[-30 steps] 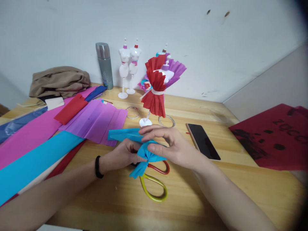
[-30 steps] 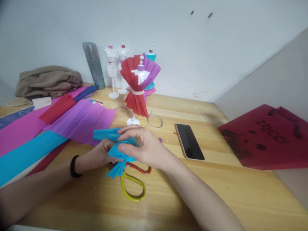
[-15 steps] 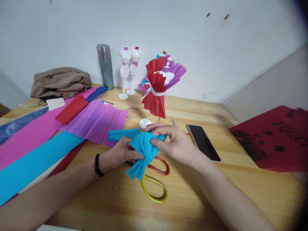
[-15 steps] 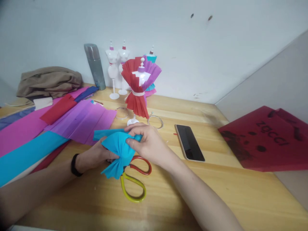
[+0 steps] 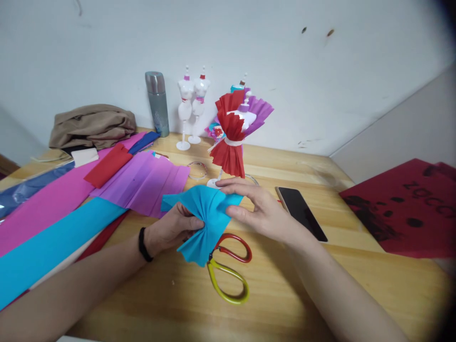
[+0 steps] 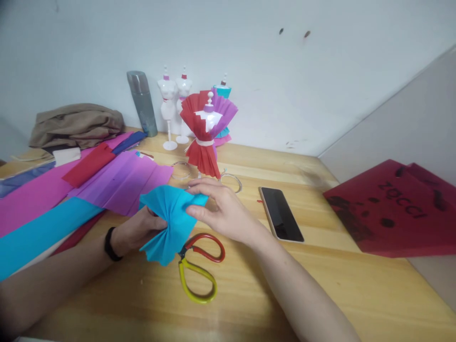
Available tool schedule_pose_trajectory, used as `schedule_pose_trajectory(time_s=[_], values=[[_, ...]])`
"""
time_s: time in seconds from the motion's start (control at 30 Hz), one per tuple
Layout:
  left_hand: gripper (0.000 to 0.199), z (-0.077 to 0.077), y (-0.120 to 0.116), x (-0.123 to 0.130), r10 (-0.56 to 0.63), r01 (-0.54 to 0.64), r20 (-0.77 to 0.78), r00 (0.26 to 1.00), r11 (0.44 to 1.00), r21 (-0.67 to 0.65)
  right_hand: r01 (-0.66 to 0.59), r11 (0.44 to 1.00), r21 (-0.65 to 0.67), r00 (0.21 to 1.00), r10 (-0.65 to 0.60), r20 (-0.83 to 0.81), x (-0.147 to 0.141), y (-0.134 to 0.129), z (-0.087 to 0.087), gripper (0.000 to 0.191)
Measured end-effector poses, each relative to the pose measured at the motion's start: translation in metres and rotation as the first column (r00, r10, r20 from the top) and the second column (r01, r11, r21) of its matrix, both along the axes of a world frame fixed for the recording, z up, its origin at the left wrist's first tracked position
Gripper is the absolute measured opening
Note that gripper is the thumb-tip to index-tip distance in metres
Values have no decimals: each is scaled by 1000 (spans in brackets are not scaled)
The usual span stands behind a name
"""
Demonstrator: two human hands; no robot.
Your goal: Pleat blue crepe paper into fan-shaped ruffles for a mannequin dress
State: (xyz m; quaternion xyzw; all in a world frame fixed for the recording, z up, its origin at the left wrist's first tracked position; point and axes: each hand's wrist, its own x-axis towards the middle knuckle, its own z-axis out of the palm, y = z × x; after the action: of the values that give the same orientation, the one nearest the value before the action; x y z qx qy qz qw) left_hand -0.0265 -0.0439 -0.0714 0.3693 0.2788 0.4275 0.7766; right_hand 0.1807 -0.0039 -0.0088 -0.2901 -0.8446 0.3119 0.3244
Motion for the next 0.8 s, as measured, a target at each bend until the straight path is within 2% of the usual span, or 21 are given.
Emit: schedule_pose_trajectory(time_s=[0.1, 0.17, 0.27, 0.33, 0.4, 0.47, 0.57, 0.67, 0.8], values=[[45, 11, 0, -3, -75, 83, 124, 989, 995, -58, -81, 997, 3, 997, 81, 17, 12, 7, 1, 37], [42, 20, -2, -3, -134, 145, 188, 973, 988, -45, -169, 986, -8, 985, 169, 36, 16, 11, 3, 40], [39, 30, -4, -3, -175, 183, 232, 957, 983, -12, -304, 950, -67, 947, 309, 85, 16, 13, 8, 25], [41, 32, -3, -3, -176, 181, 222, 959, 984, 0, -388, 911, -140, 919, 394, 22, 16, 13, 12, 18], [45, 30, -1, -3, -166, 169, 192, 967, 986, 5, -436, 864, -251, 900, 426, -97, 20, 12, 14, 23], [48, 24, 3, -2, -139, 140, 157, 978, 990, 4, -398, 833, -384, 917, 362, -164, 27, 13, 15, 26], [47, 12, 5, 1, -84, 85, 127, 988, 996, -2, -231, 832, -505, 973, 192, -129, 36, 15, 15, 25], [45, 5, 2, 6, -84, 86, 139, 987, 996, -7, -89, 863, -498, 996, 77, -43, 37, 19, 14, 24], [40, 0, 0, 10, -63, 68, 151, 986, 997, -28, 41, 915, -401, 993, 8, 119, 31, 22, 10, 24]])
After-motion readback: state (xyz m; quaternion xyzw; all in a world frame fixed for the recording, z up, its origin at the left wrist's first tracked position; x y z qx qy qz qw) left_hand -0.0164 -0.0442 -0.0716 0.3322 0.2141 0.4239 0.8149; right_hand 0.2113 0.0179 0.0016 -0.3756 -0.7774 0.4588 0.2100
